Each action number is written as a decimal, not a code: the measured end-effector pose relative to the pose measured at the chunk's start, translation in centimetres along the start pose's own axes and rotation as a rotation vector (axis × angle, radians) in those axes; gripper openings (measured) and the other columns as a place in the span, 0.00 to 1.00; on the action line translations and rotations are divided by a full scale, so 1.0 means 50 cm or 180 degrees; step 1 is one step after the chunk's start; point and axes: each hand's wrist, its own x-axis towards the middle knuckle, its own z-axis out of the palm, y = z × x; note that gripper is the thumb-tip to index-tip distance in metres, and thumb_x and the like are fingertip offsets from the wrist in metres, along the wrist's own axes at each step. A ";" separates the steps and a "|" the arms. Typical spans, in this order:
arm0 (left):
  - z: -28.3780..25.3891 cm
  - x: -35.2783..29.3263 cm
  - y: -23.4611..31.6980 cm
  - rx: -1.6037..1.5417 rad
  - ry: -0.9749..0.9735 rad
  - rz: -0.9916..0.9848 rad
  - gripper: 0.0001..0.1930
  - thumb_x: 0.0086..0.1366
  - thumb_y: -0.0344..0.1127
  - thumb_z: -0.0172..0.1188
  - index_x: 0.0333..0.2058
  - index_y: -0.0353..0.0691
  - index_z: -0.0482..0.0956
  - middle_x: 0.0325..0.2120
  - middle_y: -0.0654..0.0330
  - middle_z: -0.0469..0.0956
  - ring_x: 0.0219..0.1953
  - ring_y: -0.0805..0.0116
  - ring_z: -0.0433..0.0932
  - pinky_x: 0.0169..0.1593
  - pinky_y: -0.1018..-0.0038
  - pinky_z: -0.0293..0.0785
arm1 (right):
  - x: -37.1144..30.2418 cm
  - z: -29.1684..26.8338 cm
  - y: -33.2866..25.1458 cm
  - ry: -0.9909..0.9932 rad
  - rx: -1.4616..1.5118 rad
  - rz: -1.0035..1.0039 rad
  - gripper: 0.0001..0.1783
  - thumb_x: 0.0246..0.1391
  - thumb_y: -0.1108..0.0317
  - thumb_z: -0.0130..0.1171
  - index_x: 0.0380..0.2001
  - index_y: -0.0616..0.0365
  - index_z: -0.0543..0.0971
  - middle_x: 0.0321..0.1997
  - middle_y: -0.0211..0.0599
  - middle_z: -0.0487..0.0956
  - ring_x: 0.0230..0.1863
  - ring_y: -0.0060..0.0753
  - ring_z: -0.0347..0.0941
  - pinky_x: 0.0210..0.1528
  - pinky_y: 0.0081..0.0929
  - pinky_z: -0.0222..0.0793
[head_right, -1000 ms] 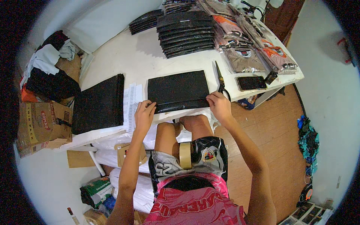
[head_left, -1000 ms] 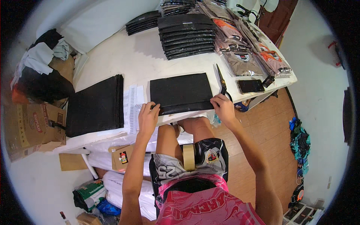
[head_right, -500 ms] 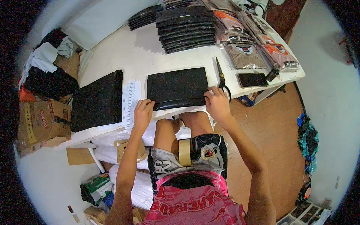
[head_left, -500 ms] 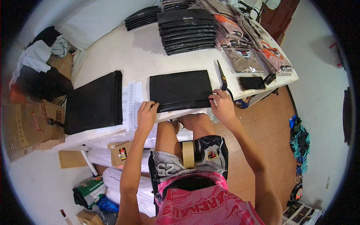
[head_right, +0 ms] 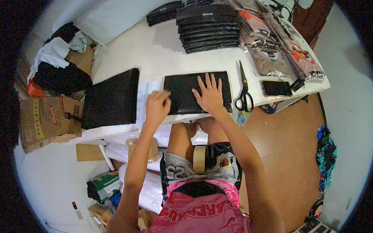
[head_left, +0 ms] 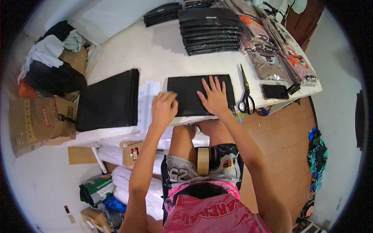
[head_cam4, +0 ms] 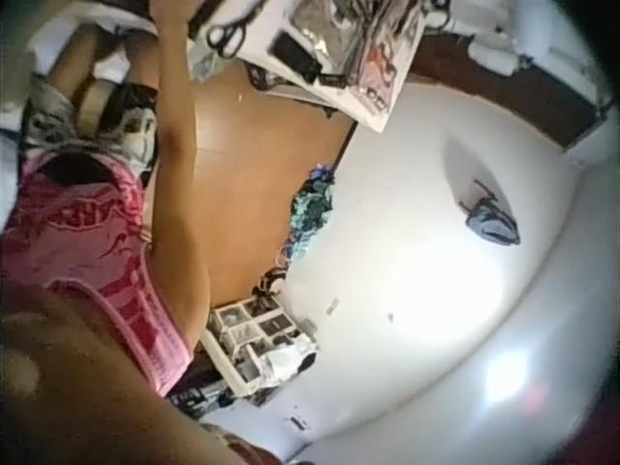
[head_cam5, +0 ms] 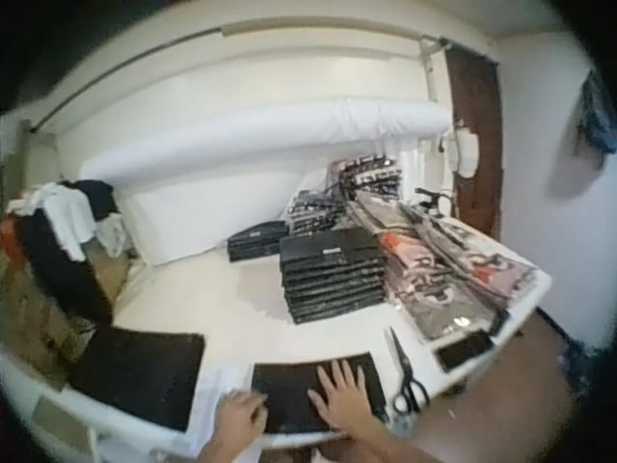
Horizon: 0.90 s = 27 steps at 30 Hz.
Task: The recorder is placing folded shirts into black shipping bags and applying adhesive labels.
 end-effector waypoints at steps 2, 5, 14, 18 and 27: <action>0.037 0.050 0.031 -0.0246 0.0370 0.0163 0.10 0.54 0.24 0.56 0.36 0.34 0.81 0.40 0.51 0.79 0.42 0.51 0.77 0.48 0.63 0.71 | 0.002 -0.004 -0.006 -0.0059 -0.0060 -0.0007 0.33 0.59 0.44 0.44 0.63 0.49 0.63 0.67 0.50 0.58 0.69 0.52 0.51 0.68 0.55 0.40; 0.136 0.083 0.023 -0.0168 -0.0197 0.0324 0.18 0.60 0.31 0.52 0.50 0.37 0.75 0.54 0.50 0.71 0.58 0.51 0.66 0.61 0.57 0.59 | 0.005 0.007 -0.010 0.0095 0.0155 -0.0055 0.31 0.58 0.48 0.45 0.60 0.52 0.66 0.66 0.53 0.60 0.68 0.53 0.51 0.68 0.55 0.39; 0.214 0.065 -0.006 0.0517 -0.0275 -0.0299 0.28 0.63 0.49 0.50 0.59 0.44 0.67 0.62 0.49 0.60 0.66 0.50 0.53 0.66 0.51 0.45 | 0.008 0.004 0.009 0.0132 0.0018 0.0437 0.37 0.56 0.42 0.44 0.62 0.55 0.64 0.68 0.51 0.57 0.70 0.51 0.46 0.70 0.53 0.31; 0.203 0.061 -0.015 0.0707 -0.0207 -0.0641 0.34 0.61 0.58 0.51 0.60 0.43 0.65 0.63 0.48 0.58 0.66 0.49 0.53 0.66 0.51 0.44 | 0.004 -0.012 0.013 -0.0168 -0.0032 0.0839 0.46 0.53 0.33 0.40 0.65 0.55 0.58 0.70 0.51 0.52 0.72 0.51 0.41 0.70 0.55 0.27; 0.183 0.013 -0.076 0.0399 -0.0264 -0.1175 0.34 0.66 0.55 0.47 0.63 0.41 0.58 0.64 0.43 0.53 0.67 0.46 0.50 0.66 0.53 0.45 | -0.021 -0.006 0.029 -0.0169 0.0151 0.1017 0.43 0.55 0.36 0.41 0.65 0.56 0.58 0.69 0.52 0.53 0.71 0.54 0.42 0.69 0.56 0.33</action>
